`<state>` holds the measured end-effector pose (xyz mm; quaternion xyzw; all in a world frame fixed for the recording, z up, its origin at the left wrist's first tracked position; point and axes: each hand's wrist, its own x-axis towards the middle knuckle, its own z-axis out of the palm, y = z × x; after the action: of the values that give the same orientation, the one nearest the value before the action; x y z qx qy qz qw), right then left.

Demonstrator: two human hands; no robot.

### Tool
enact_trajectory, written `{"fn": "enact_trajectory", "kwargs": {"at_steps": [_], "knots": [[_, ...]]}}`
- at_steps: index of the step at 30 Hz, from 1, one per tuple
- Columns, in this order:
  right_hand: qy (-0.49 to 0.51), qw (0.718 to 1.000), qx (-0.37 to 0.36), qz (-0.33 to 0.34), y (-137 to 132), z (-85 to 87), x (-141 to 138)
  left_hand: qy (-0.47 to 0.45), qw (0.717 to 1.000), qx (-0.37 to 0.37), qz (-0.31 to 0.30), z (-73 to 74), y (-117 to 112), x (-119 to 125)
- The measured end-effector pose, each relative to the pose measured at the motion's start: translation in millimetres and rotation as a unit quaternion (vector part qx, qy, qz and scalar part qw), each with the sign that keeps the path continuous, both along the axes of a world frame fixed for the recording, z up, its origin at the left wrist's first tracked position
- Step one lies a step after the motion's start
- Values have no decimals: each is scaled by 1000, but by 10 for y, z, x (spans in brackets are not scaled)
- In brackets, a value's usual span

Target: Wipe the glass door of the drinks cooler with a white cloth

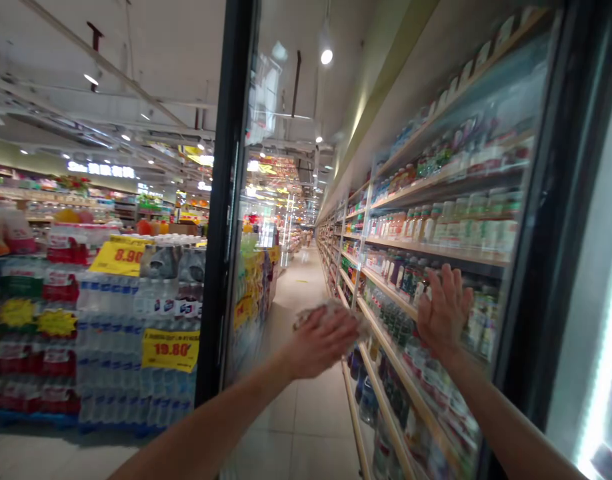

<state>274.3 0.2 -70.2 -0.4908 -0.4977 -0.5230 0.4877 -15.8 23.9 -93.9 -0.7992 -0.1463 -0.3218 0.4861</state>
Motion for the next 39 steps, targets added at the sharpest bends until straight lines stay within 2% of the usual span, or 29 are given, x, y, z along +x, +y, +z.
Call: {"fn": "enact_trajectory", "kwargs": {"at_steps": [1,2,3,5,7,9,10,11,13,15,16,17,18,20,22,23,24,25,27,28,29,30,31,33,34,35,36,37,39], "knots": [[0,1000,-1,0,2,-2,1,47,999,12,-17,-74,11,1],[1,1000,-1,-2,3,-4,2,61,998,17,-22,-78,35,-18],[4,1000,-3,-4,4,-6,3,42,999,12,-14,-8,69,-55],[7,1000,-5,-7,5,-6,4,-67,997,-14,23,297,149,-159],[5,1000,-3,-6,6,1,5,-235,970,-35,56,630,218,-243],[3,1000,-2,-4,10,11,7,-325,942,-48,74,772,242,-247],[2,1000,-2,-3,12,15,9,-309,947,-50,70,746,230,-217],[2,1000,-3,-3,15,16,10,-249,966,-52,56,667,205,-176],[5,1000,-13,-6,16,6,12,-45,997,-55,-1,456,149,-106],[11,1000,-24,-9,9,-14,8,129,988,-62,-56,355,136,-122],[13,999,-27,-10,1,-22,4,167,981,-67,-68,390,157,-173],[15,999,-29,-10,-7,-22,-3,162,982,-69,-66,482,194,-248],[15,999,-30,-12,-17,-8,-11,114,990,-67,-53,616,240,-336],[6,999,-35,-12,-30,76,-31,-79,996,-47,-5,906,330,-500],[1,999,-46,-12,-29,241,-57,-267,963,-26,40,1056,372,-569],[4,999,-51,-15,-22,343,-72,-308,950,-23,53,1043,365,-557],[10,998,-56,-19,-11,446,-88,-303,951,-25,56,975,342,-519],[16,998,-59,-24,2,539,-104,-251,966,-29,47,871,308,-469],[22,997,-66,-36,28,666,-129,-57,998,-29,4,661,233,-385],[20,997,-67,-40,37,695,-136,34,999,-22,-19,608,209,-373],[17,997,-64,-43,45,704,-139,95,995,-14,-34,614,199,-387],[13,997,-59,-45,50,697,-137,114,993,-7,-33,681,204,-424],[11,997,-54,-46,54,681,-132,85,996,-2,-19,798,219,-474],[8,998,-45,-47,60,647,-118,-81,996,5,26,1091,257,-563],[5,998,-41,-45,60,635,-112,-172,984,8,46,1213,268,-576],[4,998,-38,-43,58,629,-108,-236,970,10,58,1287,269,-558],[4,999,-37,-40,53,628,-107,-255,965,13,60,1304,259,-509],[4,999,-33,-37,46,630,-109,-223,973,18,51,1265,239,-438],[3,999,-27,-30,30,636,-115,-52,998,33,12,1093,185,-280]]}}
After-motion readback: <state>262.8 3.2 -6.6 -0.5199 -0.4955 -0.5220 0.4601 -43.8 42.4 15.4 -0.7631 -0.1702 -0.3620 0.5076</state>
